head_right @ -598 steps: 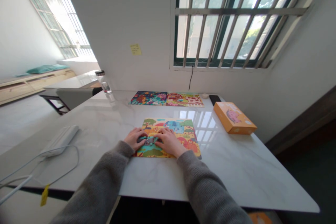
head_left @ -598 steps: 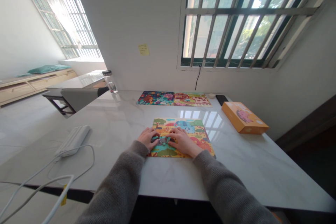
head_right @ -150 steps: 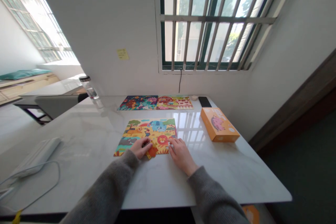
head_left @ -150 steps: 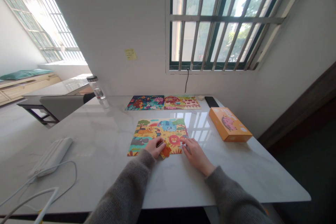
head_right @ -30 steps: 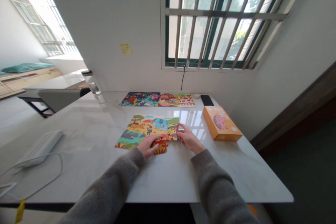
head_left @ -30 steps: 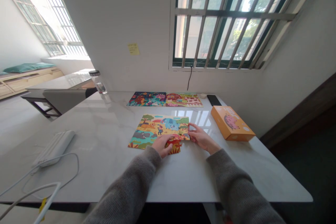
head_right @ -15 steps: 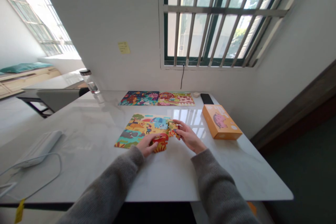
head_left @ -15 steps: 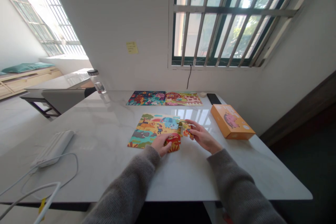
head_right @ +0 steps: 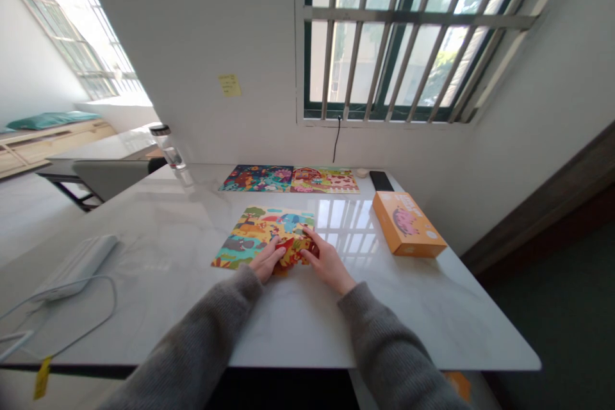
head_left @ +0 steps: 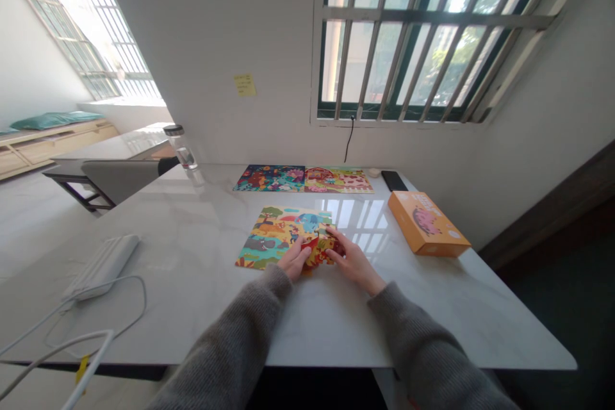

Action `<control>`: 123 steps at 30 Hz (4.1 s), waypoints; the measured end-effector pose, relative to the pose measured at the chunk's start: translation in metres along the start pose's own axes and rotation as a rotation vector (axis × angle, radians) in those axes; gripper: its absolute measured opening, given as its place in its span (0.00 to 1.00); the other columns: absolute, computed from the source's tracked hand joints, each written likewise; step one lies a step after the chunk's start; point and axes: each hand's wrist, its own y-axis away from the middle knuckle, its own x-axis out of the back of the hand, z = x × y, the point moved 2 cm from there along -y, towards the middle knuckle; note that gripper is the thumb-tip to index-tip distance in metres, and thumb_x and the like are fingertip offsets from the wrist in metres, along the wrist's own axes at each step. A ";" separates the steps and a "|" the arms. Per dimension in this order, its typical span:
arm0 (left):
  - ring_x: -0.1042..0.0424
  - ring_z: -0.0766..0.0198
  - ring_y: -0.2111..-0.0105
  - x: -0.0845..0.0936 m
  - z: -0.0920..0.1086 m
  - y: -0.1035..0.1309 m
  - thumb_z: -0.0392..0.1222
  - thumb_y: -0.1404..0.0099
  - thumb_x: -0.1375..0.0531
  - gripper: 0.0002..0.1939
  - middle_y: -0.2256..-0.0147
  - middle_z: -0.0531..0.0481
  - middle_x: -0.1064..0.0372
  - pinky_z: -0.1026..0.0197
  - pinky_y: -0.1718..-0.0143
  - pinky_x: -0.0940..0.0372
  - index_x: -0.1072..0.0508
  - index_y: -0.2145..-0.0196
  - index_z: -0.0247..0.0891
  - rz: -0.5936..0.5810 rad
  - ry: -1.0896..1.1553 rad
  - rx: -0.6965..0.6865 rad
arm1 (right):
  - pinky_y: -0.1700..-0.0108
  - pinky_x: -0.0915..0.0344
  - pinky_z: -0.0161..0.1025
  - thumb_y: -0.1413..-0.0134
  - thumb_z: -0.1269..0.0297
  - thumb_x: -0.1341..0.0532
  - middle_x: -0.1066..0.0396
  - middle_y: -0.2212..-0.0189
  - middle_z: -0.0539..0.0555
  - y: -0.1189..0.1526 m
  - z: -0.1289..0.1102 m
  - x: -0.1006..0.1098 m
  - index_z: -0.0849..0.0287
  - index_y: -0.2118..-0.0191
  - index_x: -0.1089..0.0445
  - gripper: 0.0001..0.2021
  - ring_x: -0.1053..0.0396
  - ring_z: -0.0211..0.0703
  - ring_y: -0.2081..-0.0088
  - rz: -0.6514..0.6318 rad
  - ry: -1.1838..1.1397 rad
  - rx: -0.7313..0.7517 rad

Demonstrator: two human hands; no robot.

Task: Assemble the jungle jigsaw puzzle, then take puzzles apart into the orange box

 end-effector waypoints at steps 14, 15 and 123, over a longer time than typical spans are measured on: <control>0.27 0.56 0.61 0.008 0.004 0.004 0.46 0.37 0.40 0.18 0.60 0.47 0.26 0.56 0.56 0.30 0.31 0.52 0.36 -0.054 -0.120 -0.128 | 0.69 0.33 0.36 0.39 0.52 0.42 0.28 0.67 0.51 0.001 -0.009 0.003 0.54 0.37 0.39 0.26 0.31 0.40 0.69 0.042 -0.245 -0.080; 0.27 0.56 0.61 0.008 0.007 0.006 0.45 0.38 0.40 0.18 0.60 0.47 0.26 0.56 0.57 0.31 0.31 0.52 0.36 -0.082 -0.114 -0.141 | 0.68 0.32 0.36 0.40 0.52 0.42 0.27 0.65 0.52 0.001 -0.009 0.001 0.53 0.39 0.38 0.25 0.30 0.41 0.67 0.047 -0.340 -0.106; 0.38 0.64 0.77 0.048 -0.009 0.004 0.50 0.43 0.39 0.12 0.79 0.57 0.38 0.62 0.70 0.45 0.31 0.70 0.39 0.236 -0.413 -0.034 | 0.70 0.41 0.35 0.46 0.58 0.34 0.37 0.76 0.48 -0.048 0.002 0.022 0.59 0.70 0.26 0.09 0.38 0.38 0.73 -0.186 0.485 0.016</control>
